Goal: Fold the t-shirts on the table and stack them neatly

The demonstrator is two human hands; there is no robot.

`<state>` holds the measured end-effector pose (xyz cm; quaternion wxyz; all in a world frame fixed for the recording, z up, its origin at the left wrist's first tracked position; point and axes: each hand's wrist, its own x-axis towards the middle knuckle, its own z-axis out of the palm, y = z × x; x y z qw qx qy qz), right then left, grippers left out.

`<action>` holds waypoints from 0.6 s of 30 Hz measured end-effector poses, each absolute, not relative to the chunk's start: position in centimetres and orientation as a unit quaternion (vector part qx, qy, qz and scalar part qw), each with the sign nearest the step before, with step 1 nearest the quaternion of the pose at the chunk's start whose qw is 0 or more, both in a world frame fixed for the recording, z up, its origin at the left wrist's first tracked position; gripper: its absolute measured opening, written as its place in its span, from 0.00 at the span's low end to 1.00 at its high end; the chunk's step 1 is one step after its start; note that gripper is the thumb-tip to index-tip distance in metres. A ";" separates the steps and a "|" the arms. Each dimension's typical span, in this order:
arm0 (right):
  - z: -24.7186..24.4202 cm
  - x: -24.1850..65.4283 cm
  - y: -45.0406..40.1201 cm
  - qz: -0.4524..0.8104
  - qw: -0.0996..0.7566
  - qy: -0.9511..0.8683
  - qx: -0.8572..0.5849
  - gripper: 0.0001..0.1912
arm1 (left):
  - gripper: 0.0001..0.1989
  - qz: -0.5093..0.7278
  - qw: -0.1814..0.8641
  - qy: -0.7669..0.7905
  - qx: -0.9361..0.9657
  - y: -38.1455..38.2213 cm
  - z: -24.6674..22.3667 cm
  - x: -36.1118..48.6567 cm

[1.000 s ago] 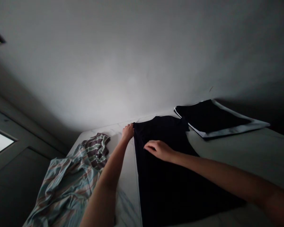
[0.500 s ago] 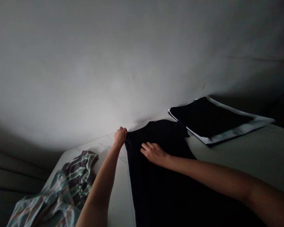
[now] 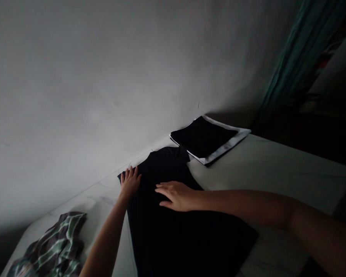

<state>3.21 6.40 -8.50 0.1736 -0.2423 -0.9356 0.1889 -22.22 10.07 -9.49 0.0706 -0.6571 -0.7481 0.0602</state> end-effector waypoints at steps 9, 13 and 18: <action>-9.1 17.9 3.1 0.153 0.189 -0.840 -0.484 0.09 | 0.15 -0.084 0.005 -0.697 -0.713 15.0 -5.0 -5.4; -11.7 19.7 -1.7 0.123 0.182 -0.822 -0.526 0.11 | 0.21 -0.086 -0.025 -0.747 -0.659 16.6 -6.6 2.4; -14.2 19.5 -4.2 0.074 0.226 -0.804 -0.546 0.08 | 0.18 -0.197 -0.045 -0.797 -0.569 18.1 -8.6 5.6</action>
